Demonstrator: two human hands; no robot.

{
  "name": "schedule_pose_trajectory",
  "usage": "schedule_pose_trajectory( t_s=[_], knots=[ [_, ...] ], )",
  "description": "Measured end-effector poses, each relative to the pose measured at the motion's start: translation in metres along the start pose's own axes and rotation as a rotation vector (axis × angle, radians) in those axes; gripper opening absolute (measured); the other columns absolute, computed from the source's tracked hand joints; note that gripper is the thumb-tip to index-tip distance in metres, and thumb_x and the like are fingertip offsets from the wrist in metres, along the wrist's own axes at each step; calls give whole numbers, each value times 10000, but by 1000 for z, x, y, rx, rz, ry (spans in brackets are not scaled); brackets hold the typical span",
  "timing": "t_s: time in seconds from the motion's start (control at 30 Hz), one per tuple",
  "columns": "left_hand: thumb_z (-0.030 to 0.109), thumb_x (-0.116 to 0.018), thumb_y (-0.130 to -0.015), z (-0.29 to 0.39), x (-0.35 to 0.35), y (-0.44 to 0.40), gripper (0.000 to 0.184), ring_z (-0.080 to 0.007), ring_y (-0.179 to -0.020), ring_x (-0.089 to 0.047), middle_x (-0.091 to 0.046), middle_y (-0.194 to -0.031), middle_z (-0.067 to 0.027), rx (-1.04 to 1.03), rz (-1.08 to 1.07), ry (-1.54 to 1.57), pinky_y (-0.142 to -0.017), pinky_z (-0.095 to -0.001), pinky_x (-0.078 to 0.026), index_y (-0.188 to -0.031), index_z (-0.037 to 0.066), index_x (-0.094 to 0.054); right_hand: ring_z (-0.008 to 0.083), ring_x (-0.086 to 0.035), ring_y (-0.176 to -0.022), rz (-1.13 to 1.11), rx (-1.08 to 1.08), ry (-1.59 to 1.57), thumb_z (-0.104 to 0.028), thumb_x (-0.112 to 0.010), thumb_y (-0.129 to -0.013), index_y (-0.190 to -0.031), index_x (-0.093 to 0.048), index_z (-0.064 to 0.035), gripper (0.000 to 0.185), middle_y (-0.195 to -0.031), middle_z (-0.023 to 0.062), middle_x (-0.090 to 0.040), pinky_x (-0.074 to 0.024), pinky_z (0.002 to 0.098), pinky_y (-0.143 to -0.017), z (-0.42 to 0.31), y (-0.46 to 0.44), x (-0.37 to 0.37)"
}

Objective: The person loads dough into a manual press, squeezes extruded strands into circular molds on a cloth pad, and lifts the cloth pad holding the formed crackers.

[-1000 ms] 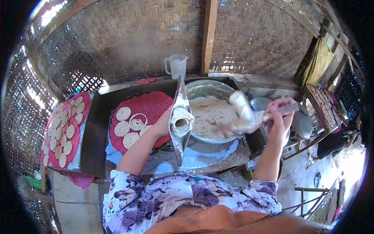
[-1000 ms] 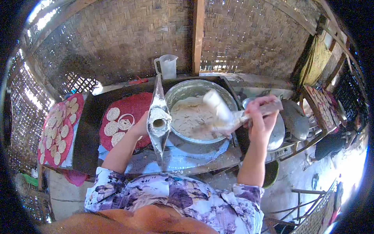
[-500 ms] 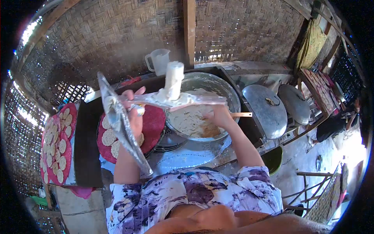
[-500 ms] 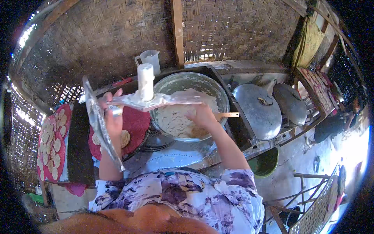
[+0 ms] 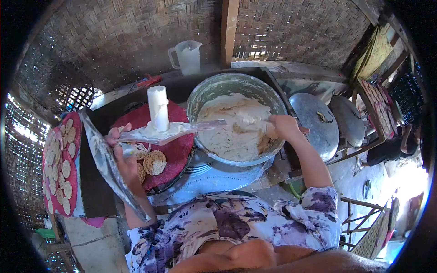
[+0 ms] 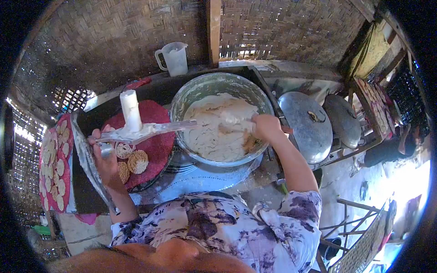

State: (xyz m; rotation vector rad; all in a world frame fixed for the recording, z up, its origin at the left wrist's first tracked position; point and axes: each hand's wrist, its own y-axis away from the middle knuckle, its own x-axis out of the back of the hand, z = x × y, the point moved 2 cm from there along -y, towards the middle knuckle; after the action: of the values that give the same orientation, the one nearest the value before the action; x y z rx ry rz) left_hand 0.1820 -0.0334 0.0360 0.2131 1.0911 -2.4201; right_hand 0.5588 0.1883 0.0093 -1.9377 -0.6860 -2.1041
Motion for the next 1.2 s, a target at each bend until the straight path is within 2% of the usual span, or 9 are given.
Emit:
schedule_pose_trajectory(
  t_s=[0.07, 0.23, 0.3, 0.4, 0.6, 0.77, 1.07, 1.17, 1.2],
  knots=[
    [164, -503, -883, -7, 11, 4, 180, -342, -1093, -471, -442, -1177, -130, 47, 63, 150, -939, -492, -383, -1033, 87, -440, 300, -610, -881, 39, -125, -63, -134, -521, -744, -921, -624, -32, 229, -938, 162, -624, -492, 404, -744, 6, -15, -10],
    [209, -529, -872, 7, 20, 6, 281, -313, -1072, -461, -419, -1091, -110, -27, 77, -163, -944, -455, -376, -1056, 56, -383, 324, -609, -878, 77, -306, -46, -170, -521, -767, -946, -619, -62, 231, -924, 169, -626, -500, 412, -726, 24, -47, -29],
    [271, -522, -871, 17, 15, 7, 355, -331, -1016, -491, -380, -1023, -138, -70, 114, -295, -875, -429, -445, -1010, 3, -337, 316, -612, -885, 14, -351, 17, -179, -520, -768, -951, -626, -55, 245, -959, 166, -623, -502, 406, -737, 32, -46, -17],
    [277, -586, -833, 26, 21, 10, 339, -327, -1063, -464, -404, -1040, -93, 20, 79, -67, -920, -472, -393, -1006, 69, -381, 285, -626, -870, 81, -403, 76, -148, -514, -767, -854, -669, -61, 198, -929, 148, -640, -506, 372, -720, 37, -37, 0],
    [256, -606, -819, 23, 29, 15, 298, -327, -1088, -468, -428, -1064, -77, 91, 108, 5, -894, -483, -437, -990, 94, -424, 295, -617, -893, 12, -393, 150, -167, -502, -775, -888, -655, -44, 228, -953, 163, -629, -506, 394, -736, 34, -41, -25],
    [260, -619, -808, 16, 34, 12, 301, -322, -1083, -480, -427, -1072, -72, 114, -13, 104, -886, -488, -450, -985, 108, -428, 301, -615, -894, 15, -398, 65, -150, -500, -768, -884, -655, -49, 218, -945, 170, -628, -505, 389, -736, 19, -62, -74],
    [218, -596, -828, 14, 28, 10, 269, -307, -1057, -492, -403, -1027, -69, 126, -3, 210, -872, -465, -461, -989, 88, -424, 319, -613, -885, 69, -427, -101, -159, -516, -778, -905, -644, -28, 223, -941, 181, -624, -500, 401, -746, 6, -73, -92],
    [190, -574, -841, 16, 14, 9, 246, -291, -1035, -494, -394, -1027, -72, 86, 19, 158, -871, -447, -463, -990, 72, -417, 319, -615, -877, 67, -421, -109, -155, -497, -793, -920, -646, -51, 222, -944, 176, -625, -499, 407, -747, 1, -70, -96],
    [150, -563, -839, 22, 4, 6, 226, -282, -1026, -497, -425, -1008, -82, 32, -5, 4, -859, -447, -472, -989, 55, -422, 319, -616, -874, 65, -422, -105, -152, -490, -798, -926, -647, -59, 222, -946, 174, -625, -498, 408, -748, 0, -69, -98]
  ],
)
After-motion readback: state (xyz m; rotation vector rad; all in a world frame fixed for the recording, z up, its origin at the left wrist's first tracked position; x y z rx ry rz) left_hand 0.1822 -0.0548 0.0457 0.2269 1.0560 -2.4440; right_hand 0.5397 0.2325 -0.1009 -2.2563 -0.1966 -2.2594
